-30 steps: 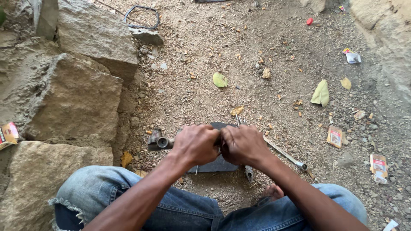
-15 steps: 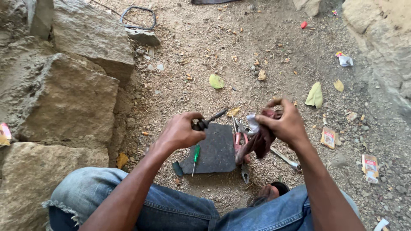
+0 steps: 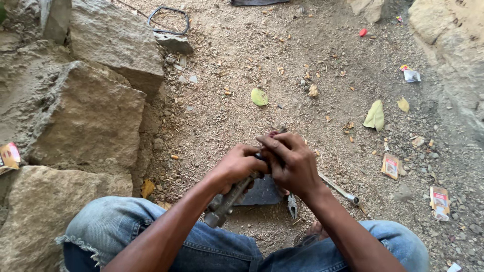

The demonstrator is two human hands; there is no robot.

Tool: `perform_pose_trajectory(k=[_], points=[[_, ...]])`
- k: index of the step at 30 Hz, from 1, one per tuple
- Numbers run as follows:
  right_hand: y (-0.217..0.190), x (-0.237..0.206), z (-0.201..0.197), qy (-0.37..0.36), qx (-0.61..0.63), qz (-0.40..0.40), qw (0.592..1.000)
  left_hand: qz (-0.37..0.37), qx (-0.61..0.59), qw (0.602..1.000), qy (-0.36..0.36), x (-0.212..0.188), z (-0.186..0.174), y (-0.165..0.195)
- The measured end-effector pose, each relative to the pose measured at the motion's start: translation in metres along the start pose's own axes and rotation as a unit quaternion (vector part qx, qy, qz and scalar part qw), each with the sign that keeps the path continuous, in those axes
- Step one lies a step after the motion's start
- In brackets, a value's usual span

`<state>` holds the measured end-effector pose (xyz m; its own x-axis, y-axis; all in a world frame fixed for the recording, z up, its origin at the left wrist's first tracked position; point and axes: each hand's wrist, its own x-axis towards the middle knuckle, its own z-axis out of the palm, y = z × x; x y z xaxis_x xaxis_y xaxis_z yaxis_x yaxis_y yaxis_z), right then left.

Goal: The person sits on the ground and uses pliers and a screwdriver to manipulate a small mechanical part, likely a carburetor. They repeatedly adjust components and wipe the part with a cloth.

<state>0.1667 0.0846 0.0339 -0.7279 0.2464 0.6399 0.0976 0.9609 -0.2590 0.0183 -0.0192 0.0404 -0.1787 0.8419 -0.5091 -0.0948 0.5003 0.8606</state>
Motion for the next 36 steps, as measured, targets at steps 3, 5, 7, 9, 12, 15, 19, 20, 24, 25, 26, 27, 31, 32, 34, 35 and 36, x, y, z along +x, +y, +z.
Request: perform_pose_trajectory(k=[3, 5, 7, 9, 12, 15, 19, 20, 24, 25, 26, 27, 31, 32, 34, 35, 36], points=[[-0.004, 0.005, 0.001, 0.038, 0.03, 0.079, 0.996, 0.01, 0.125, 0.991, 0.049, -0.005, 0.006, 0.01], [-0.003, 0.006, 0.004, 0.077, 0.051, 0.142, 0.986, 0.025, 0.254, 0.962, 0.097, -0.009, 0.013, 0.014], [0.004, 0.006, 0.009, 0.124, 0.044, 0.198, 0.971, 0.062, 0.336, 0.935, 0.089, -0.013, 0.024, 0.013], [0.014, 0.002, 0.011, 0.077, -0.034, 0.179, 0.98, 0.096, 0.403, 0.905, 0.1, -0.017, 0.031, 0.008], [0.043, 0.002, 0.005, -0.051, -0.191, 0.246, 0.949, 0.122, 0.472, 0.863, 0.13, -0.016, 0.037, 0.003], [0.077, 0.009, -0.022, -0.092, -0.164, 0.375, 0.908, 0.097, 0.466, 0.869, 0.137, -0.021, 0.023, -0.001], [0.087, 0.013, -0.061, -0.023, 0.122, 0.432, 0.893, 0.074, 0.223, 0.962, 0.138, -0.022, 0.002, 0.003], [0.08, 0.011, -0.064, -0.007, 0.207, 0.414, 0.886, 0.072, 0.165, 0.974, 0.139, -0.021, 0.0, 0.005], [0.03, 0.0, -0.041, -0.076, 0.324, 0.174, 0.927, -0.001, 0.092, 0.991, 0.093, -0.016, 0.003, 0.009], [0.02, -0.001, -0.034, -0.117, 0.246, 0.04, 0.961, -0.006, 0.065, 0.996, 0.066, -0.015, 0.003, 0.01], [0.016, 0.001, -0.029, -0.126, 0.142, 0.001, 0.982, -0.011, 0.037, 0.998, 0.04, -0.016, 0.002, 0.009], [0.013, 0.004, -0.025, -0.133, 0.037, -0.038, 0.99, -0.006, 0.062, 0.998, 0.029, -0.017, -0.001, 0.009], [0.016, 0.01, -0.024, -0.125, -0.101, -0.1, 0.982, 0.0, 0.104, 0.994, -0.017, -0.02, -0.012, 0.01], [0.019, 0.012, -0.025, -0.135, -0.088, -0.087, 0.983, -0.002, 0.098, 0.995, -0.027, -0.02, -0.011, 0.011], [0.022, 0.015, -0.025, -0.151, -0.061, -0.062, 0.985, 0.01, 0.094, 0.995, -0.021, -0.02, -0.004, 0.012], [0.023, 0.016, -0.023, -0.164, -0.085, -0.034, 0.982, 0.015, 0.091, 0.996, -0.017, -0.02, -0.001, 0.013], [0.022, 0.016, -0.02, -0.176, -0.107, -0.005, 0.979, 0.015, 0.166, 0.986, 0.005, -0.02, 0.002, 0.013]])
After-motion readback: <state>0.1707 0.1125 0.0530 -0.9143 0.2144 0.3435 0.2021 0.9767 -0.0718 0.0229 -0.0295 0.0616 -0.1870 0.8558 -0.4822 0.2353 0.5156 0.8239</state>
